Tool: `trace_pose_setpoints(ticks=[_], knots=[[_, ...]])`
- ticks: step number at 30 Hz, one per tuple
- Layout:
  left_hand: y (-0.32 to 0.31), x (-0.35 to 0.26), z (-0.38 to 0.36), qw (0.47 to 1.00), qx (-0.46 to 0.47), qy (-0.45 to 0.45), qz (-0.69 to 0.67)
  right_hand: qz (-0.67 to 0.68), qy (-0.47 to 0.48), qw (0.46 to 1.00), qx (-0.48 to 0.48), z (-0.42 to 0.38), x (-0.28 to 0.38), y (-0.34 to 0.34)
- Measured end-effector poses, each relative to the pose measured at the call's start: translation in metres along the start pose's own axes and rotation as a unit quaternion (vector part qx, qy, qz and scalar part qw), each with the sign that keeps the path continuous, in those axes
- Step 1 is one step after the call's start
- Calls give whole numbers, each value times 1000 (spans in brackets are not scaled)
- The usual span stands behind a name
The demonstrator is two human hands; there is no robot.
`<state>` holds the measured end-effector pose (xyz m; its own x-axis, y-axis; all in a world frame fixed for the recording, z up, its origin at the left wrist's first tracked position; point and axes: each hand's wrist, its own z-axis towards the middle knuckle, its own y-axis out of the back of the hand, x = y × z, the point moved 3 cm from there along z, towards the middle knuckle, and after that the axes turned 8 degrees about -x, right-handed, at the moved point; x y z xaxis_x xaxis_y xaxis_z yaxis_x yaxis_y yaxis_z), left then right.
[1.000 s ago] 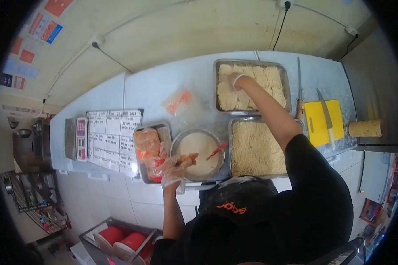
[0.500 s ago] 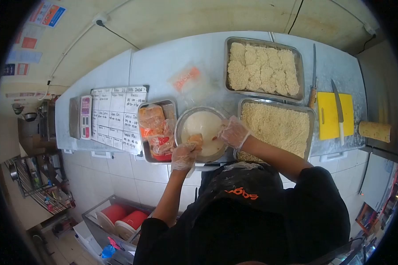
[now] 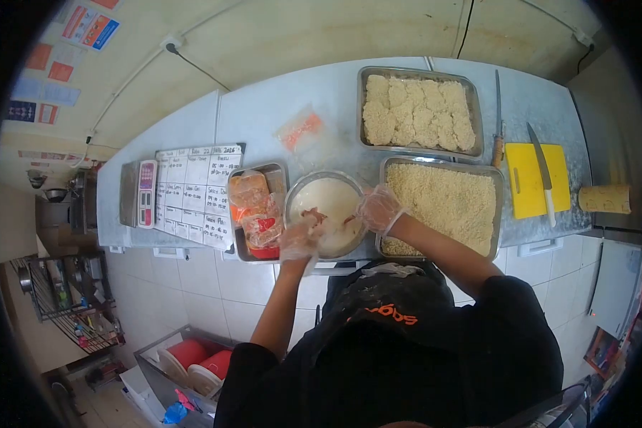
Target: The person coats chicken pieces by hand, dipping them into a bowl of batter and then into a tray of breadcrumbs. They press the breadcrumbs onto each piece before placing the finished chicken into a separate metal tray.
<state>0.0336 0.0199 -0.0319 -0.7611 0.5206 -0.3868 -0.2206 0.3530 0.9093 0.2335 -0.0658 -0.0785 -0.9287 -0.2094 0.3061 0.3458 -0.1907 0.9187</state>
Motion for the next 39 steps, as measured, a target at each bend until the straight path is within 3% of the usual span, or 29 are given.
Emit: trace_pose_setpoints(ticks=[4,8,11,14,17,20,23,26,28,30,32,34,35,36,37,39], knots=[[-28,5,-24,999,-39,-5,-37,68,-17,995,-74,-12,10,1],[-30,15,-15,999,-3,34,-43,46,-5,992,-115,-18,22,3],[-31,24,-11,999,-33,-4,-23,-29,15,996,-87,-16,30,4],[-21,17,-4,998,-55,-12,-6,14,18,994,-108,-14,38,39],[-24,24,1,996,-84,-7,-13,33,-14,998,-56,-20,39,37],[23,-14,-5,997,-41,8,64,26,1,990,-137,-34,32,19],[42,-8,6,999,-1,17,41,33,-107,990,87,-27,28,43],[8,49,38,993,45,-25,108,73,-154,985,-38,-32,12,70],[-23,78,48,983,-2,-64,174,24,-164,974,-156,-58,-8,85],[-27,77,52,976,7,-70,204,-64,-225,953,-190,-105,-35,98],[-2,51,44,976,74,-40,200,-124,-321,910,-229,-162,-66,117],[25,35,32,983,77,37,165,-199,-476,849,-113,-230,-94,129],[31,37,28,984,78,73,146,-190,-531,817,-119,-262,-106,129],[23,67,23,994,16,18,103,-183,-583,781,-125,-295,-117,120],[30,62,19,999,0,19,47,-175,-634,741,-132,-320,-124,108],[46,51,11,997,-30,16,-66,-163,-617,759,-124,-348,-132,55]])
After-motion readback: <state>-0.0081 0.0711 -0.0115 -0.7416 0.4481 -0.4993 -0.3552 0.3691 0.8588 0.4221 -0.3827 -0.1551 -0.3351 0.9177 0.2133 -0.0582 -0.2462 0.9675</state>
